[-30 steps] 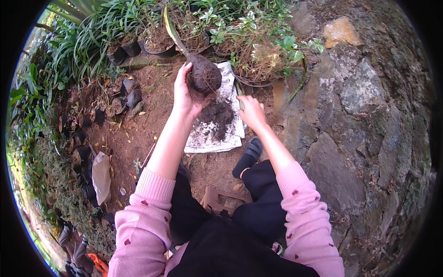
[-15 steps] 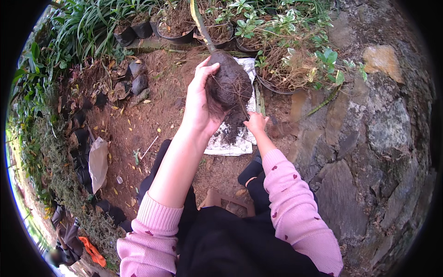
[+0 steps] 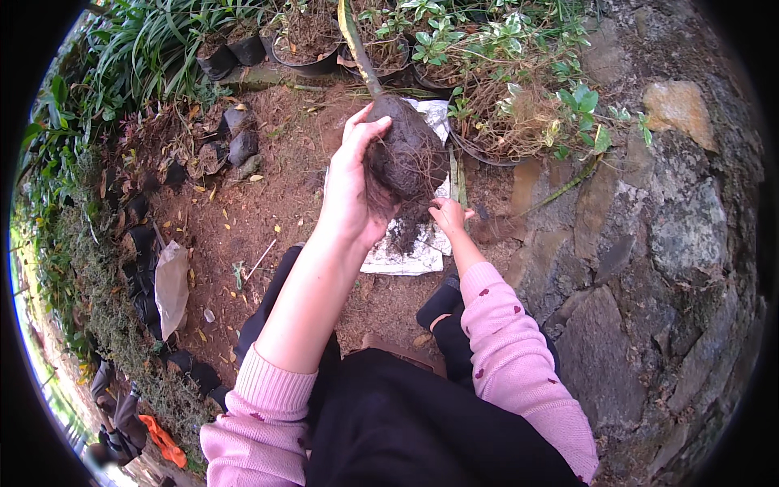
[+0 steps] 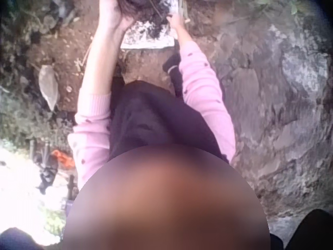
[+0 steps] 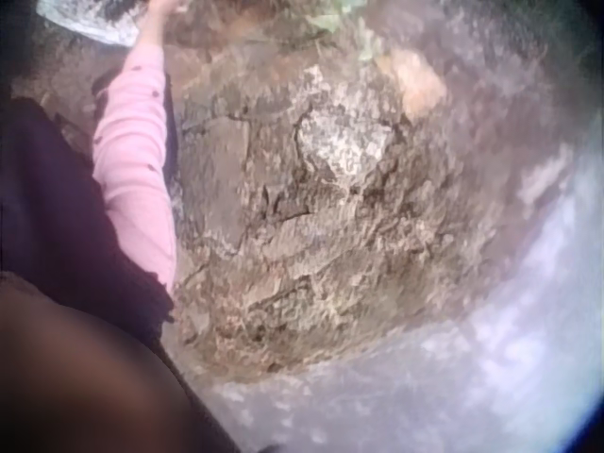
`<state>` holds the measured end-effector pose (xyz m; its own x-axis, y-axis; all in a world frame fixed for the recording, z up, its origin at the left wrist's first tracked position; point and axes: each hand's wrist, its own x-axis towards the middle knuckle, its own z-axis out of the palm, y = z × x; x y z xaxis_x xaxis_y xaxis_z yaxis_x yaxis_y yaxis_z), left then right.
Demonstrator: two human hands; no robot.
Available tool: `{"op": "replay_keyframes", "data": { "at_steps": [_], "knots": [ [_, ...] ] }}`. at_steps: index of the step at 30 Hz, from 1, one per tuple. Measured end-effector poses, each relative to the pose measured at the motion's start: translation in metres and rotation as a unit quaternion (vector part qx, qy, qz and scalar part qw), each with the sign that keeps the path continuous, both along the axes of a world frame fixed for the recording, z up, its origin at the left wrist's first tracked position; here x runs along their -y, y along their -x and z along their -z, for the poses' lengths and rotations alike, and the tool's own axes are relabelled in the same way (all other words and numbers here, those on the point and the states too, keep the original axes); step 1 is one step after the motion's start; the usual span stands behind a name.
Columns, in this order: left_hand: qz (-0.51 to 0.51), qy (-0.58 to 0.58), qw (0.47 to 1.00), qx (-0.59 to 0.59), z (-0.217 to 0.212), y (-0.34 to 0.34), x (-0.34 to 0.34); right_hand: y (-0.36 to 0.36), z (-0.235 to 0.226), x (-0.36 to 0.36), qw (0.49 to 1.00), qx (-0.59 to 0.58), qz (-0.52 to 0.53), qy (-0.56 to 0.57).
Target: The person sits on the ground and uses their hands to remove soil from the root ball of a small plant. They repeatedly rub and pull at the soil to loosen it, occasionally shaking the root ball to dislodge dirt.
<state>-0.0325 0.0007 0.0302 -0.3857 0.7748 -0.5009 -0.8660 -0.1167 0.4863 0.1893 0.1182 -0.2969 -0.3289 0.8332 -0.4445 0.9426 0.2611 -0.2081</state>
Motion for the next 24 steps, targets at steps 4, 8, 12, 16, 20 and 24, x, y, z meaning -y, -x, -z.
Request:
{"op": "replay_keyframes", "data": {
  "at_steps": [4,8,12,16,20,24],
  "knots": [
    [0.009,-0.017,1.000,-0.001,0.009,-0.001,0.001,-0.001,-0.033,-0.010,1.000,-0.008,-0.011,0.013],
    [0.018,-0.031,0.999,0.016,0.014,0.001,0.001,0.004,-0.103,-0.022,0.996,-0.032,-0.016,0.077],
    [0.026,-0.065,0.997,0.035,0.010,-0.001,-0.002,-0.001,-0.180,-0.042,0.989,-0.048,-0.070,0.125],
    [0.056,-0.123,0.990,0.033,0.007,-0.006,0.004,-0.004,-0.287,-0.015,0.974,-0.197,-0.079,0.078],
    [0.068,-0.086,0.994,-0.009,-0.002,-0.038,0.006,-0.031,-0.365,0.023,0.932,-0.352,0.013,0.082],
    [0.121,-0.142,0.982,-0.014,-0.003,-0.057,0.015,-0.041,-0.397,0.054,0.905,-0.413,0.031,-0.093]
  ]
}}
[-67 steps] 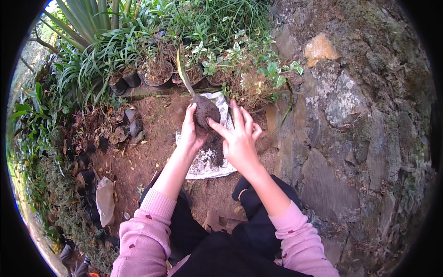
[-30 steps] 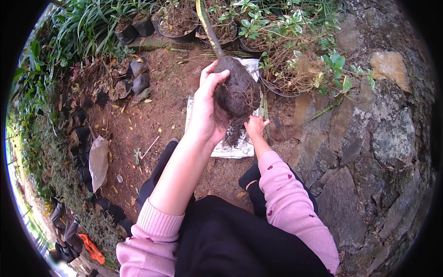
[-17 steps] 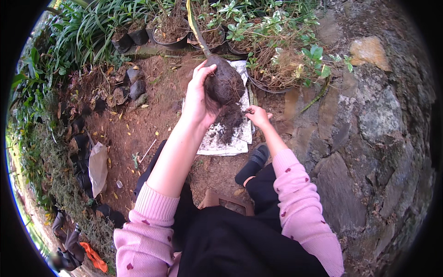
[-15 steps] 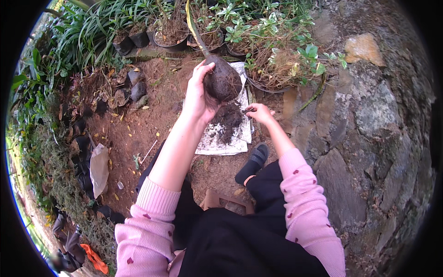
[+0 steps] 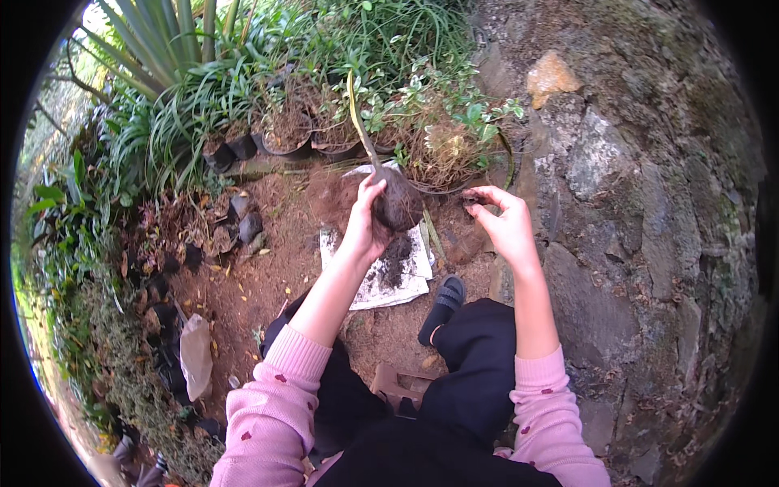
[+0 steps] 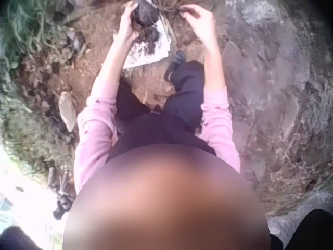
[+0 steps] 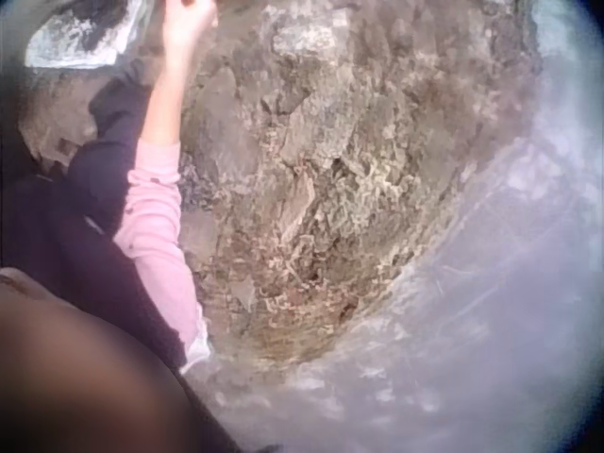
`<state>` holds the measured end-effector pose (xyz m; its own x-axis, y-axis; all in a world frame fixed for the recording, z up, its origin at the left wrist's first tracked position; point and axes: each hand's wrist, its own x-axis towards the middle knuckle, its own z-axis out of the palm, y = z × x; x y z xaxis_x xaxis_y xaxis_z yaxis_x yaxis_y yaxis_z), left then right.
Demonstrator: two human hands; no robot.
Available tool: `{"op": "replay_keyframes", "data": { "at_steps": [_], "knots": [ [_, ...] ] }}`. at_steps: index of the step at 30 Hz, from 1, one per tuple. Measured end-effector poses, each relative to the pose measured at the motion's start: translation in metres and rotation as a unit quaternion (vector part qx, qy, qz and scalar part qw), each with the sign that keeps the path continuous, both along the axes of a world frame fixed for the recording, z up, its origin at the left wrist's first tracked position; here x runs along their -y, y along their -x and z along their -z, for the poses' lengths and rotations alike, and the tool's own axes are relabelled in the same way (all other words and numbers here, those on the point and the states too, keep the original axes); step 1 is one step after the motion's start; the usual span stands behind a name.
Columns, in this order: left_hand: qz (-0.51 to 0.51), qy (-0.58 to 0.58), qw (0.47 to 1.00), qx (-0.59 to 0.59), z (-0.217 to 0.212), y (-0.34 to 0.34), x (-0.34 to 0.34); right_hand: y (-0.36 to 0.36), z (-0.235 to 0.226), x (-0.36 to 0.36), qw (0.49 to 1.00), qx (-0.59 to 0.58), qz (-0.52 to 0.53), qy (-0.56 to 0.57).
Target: The person sits on the ground and uses their hands to remove soil from the root ball of a small plant. They repeatedly rub and pull at the soil to loosen it, occasionally shaking the root ball to dislodge dirt.
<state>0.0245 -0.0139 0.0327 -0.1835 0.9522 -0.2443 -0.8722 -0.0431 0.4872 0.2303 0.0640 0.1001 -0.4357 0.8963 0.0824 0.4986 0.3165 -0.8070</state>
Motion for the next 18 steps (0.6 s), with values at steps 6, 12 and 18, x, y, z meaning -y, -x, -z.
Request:
{"op": "replay_keyframes", "data": {
  "at_steps": [6,12,18],
  "knots": [
    [0.029,0.000,1.000,-0.013,0.014,-0.017,-0.001,0.035,-0.003,0.031,0.970,0.042,0.078,-0.226],
    [0.041,-0.007,0.998,0.047,0.031,-0.012,-0.005,0.053,0.003,0.037,0.942,0.079,-0.041,-0.324],
    [0.021,-0.007,0.997,0.071,0.024,-0.003,-0.007,0.054,0.013,0.054,0.909,0.198,-0.065,-0.360]
  ]
}}
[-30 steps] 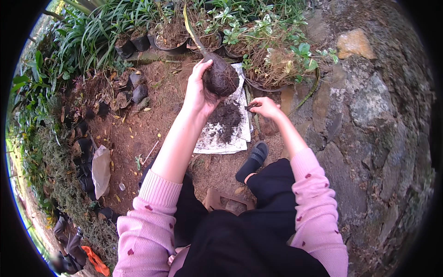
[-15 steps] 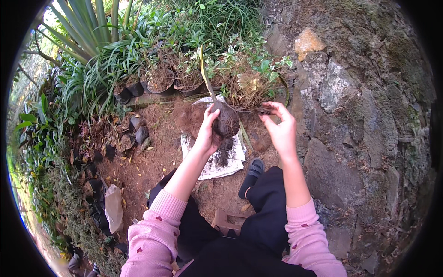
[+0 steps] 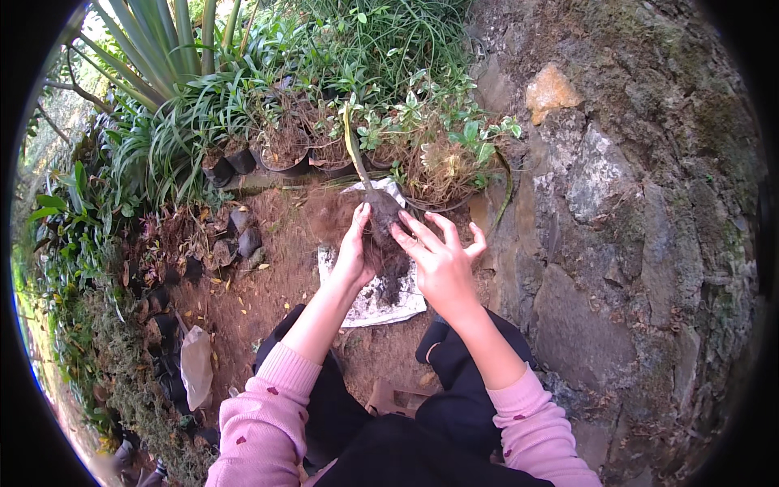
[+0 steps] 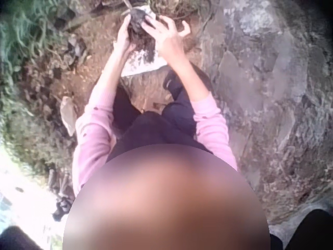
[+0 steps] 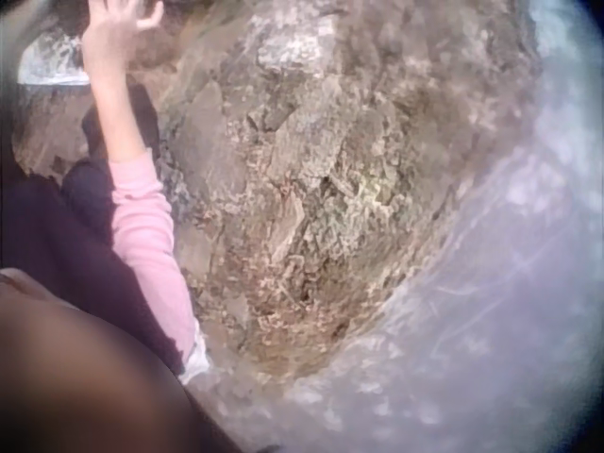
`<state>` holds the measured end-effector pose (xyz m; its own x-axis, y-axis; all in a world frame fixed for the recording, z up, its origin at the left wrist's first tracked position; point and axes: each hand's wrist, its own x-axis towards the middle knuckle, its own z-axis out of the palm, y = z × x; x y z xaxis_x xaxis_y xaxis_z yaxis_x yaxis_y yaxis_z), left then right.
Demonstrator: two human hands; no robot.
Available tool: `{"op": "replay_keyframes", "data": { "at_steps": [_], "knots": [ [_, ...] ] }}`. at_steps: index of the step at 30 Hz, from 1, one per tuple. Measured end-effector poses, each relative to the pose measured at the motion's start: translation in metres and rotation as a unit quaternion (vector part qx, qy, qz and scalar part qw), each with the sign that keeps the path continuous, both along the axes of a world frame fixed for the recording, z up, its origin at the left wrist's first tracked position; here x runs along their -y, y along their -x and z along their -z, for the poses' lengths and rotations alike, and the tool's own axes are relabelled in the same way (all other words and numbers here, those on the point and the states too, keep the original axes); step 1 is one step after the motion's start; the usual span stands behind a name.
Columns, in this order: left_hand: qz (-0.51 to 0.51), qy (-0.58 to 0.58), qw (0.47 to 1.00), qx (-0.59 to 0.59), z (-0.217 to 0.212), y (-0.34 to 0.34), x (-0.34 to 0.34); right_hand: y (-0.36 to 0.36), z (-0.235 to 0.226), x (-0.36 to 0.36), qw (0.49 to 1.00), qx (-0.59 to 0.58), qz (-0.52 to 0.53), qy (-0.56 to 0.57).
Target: The person sits on the ground and uses their hands to remove soil from the root ball of a small plant. They repeatedly rub and pull at the soil to loosen it, occasionally shaking the root ball to dislodge dirt.
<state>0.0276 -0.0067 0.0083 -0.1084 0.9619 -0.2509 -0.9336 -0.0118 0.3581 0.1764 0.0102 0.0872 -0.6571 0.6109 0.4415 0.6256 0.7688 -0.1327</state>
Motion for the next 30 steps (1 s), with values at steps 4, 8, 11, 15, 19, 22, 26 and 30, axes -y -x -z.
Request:
{"op": "replay_keyframes", "data": {
  "at_steps": [4,8,11,15,19,22,26,30],
  "knots": [
    [0.006,-0.005,1.000,-0.006,-0.005,0.004,0.006,0.008,-0.001,0.005,0.999,0.011,-0.025,0.029],
    [0.012,-0.044,0.999,-0.019,-0.005,0.005,0.012,-0.002,-0.007,-0.006,0.982,-0.098,-0.099,0.129],
    [0.012,-0.133,0.991,-0.018,-0.014,0.004,0.015,-0.001,-0.005,-0.003,0.992,-0.108,-0.025,0.064],
    [-0.005,-0.105,0.989,-0.102,-0.017,0.012,0.010,0.001,-0.009,0.001,0.994,-0.094,-0.029,0.051],
    [-0.009,-0.088,0.991,-0.102,-0.031,0.010,0.012,0.001,-0.004,-0.002,0.994,-0.089,-0.022,0.056],
    [-0.020,-0.094,0.985,-0.141,-0.031,0.013,0.012,0.006,-0.013,0.001,0.987,-0.141,0.005,0.070],
    [-0.013,-0.089,0.977,-0.194,-0.027,0.014,0.011,0.006,-0.011,-0.004,0.996,-0.077,-0.002,0.044],
    [-0.002,-0.091,0.965,-0.247,-0.028,0.011,0.012,0.005,-0.009,-0.004,0.995,-0.060,-0.001,0.081]
  ]
}}
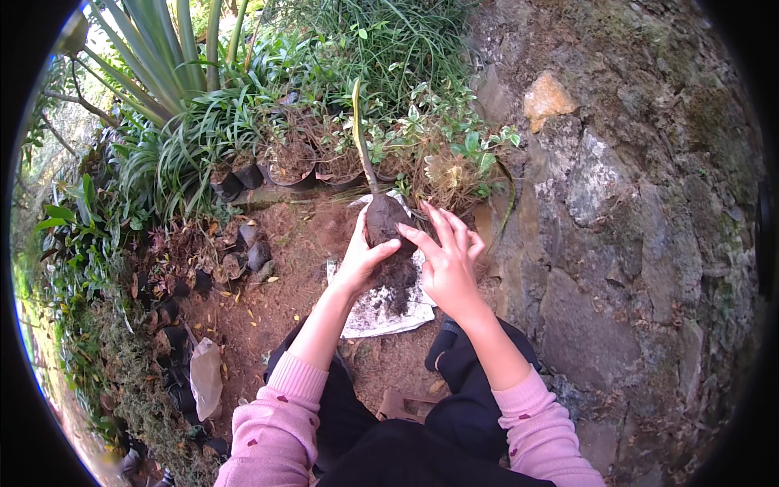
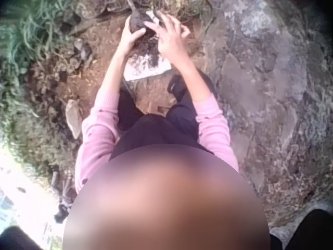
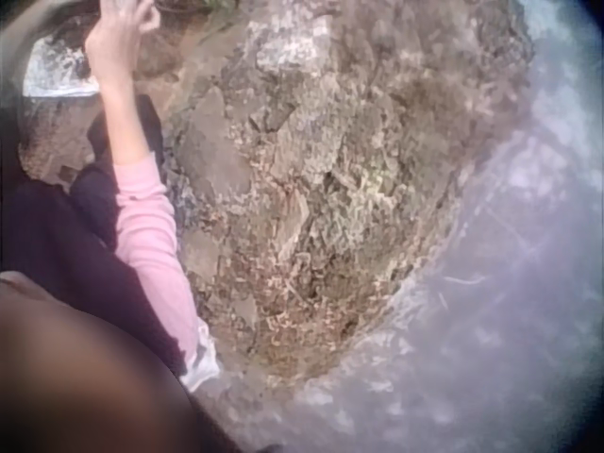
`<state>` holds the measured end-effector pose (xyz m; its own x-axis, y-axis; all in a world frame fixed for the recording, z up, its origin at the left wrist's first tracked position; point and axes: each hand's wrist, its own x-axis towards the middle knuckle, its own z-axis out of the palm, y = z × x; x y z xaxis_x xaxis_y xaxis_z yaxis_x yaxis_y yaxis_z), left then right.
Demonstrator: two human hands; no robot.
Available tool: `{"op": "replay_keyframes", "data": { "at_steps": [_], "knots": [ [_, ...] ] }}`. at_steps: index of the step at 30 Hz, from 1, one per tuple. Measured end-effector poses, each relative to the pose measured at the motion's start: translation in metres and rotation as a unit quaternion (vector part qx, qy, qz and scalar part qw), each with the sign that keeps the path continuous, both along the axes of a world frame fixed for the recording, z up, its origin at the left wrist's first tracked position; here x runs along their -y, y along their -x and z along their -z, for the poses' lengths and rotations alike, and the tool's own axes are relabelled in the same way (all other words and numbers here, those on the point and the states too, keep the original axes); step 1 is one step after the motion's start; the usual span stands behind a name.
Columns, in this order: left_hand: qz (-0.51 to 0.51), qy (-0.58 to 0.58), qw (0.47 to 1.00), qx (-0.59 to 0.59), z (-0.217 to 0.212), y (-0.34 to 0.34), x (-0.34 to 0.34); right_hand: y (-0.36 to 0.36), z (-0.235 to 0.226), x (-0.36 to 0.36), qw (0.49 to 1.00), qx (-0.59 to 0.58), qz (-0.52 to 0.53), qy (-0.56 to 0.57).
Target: The person sits on the ground and uses their hands to remove soil from the root ball of a small plant. They repeatedly rub and pull at the soil to loosen it, occasionally shaking the root ball to dislodge dirt.
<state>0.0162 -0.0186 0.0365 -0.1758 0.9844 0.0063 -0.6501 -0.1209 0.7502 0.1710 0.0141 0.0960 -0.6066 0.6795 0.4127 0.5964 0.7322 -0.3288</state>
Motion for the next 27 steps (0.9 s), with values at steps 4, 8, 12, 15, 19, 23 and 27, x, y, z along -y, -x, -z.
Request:
{"op": "replay_keyframes", "data": {
  "at_steps": [4,8,12,15,19,23,27],
  "knots": [
    [-0.005,-0.019,1.000,0.007,0.008,0.001,-0.001,-0.002,-0.007,-0.001,0.996,-0.081,0.023,0.000],
    [-0.017,0.004,1.000,0.020,0.003,-0.003,-0.001,-0.005,0.004,-0.004,0.996,-0.084,-0.003,-0.004],
    [-0.010,-0.005,0.999,0.041,0.008,0.000,-0.001,-0.002,0.006,-0.003,0.999,-0.041,-0.015,-0.006],
    [-0.024,0.027,0.997,0.067,0.005,-0.003,-0.005,-0.004,-0.002,-0.003,0.997,-0.081,0.001,0.008],
    [-0.020,0.039,0.996,0.079,0.000,-0.002,-0.002,-0.004,0.003,-0.002,0.998,-0.060,-0.018,0.016],
    [0.011,0.010,0.983,0.181,0.014,0.004,-0.001,0.000,-0.001,0.006,0.998,-0.055,-0.028,0.027],
    [0.034,0.052,0.971,0.231,0.016,0.006,-0.001,0.000,-0.005,0.013,0.998,-0.061,-0.022,-0.020]
  ]
}}
